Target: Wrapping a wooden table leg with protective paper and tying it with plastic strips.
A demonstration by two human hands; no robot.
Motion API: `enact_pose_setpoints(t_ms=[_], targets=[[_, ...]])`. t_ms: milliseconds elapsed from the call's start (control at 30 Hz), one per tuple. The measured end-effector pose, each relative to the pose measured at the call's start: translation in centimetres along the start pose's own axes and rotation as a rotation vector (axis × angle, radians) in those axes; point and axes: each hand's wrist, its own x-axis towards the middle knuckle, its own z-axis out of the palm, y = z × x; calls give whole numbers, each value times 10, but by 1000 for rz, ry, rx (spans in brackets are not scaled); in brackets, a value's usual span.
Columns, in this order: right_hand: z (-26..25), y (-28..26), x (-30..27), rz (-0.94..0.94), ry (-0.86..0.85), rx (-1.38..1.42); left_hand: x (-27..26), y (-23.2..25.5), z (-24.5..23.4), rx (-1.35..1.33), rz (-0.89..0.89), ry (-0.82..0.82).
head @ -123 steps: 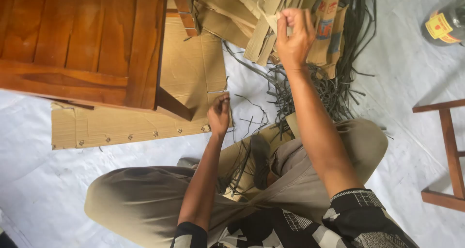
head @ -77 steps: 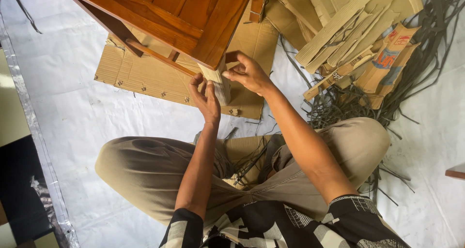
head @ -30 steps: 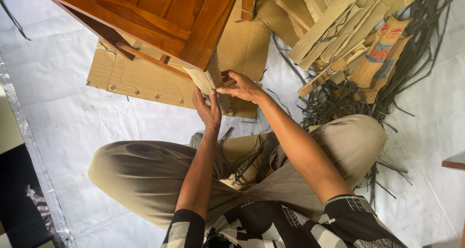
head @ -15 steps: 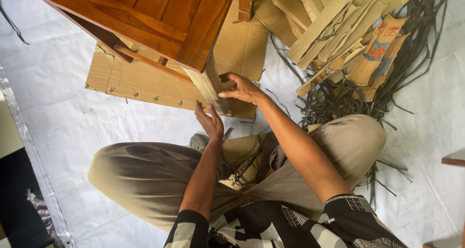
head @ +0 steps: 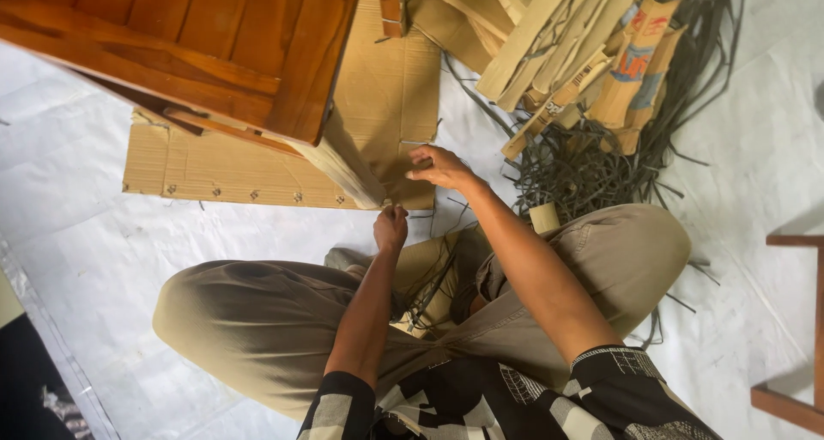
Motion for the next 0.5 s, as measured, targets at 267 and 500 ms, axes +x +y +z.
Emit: enact_pose_setpoints(t_ms=[267, 500], targets=[[-14, 74, -15, 159, 214, -51, -29, 35, 9, 117, 129, -200], [-11, 161, -35, 333, 486, -70, -57, 55, 12, 168, 217, -303]])
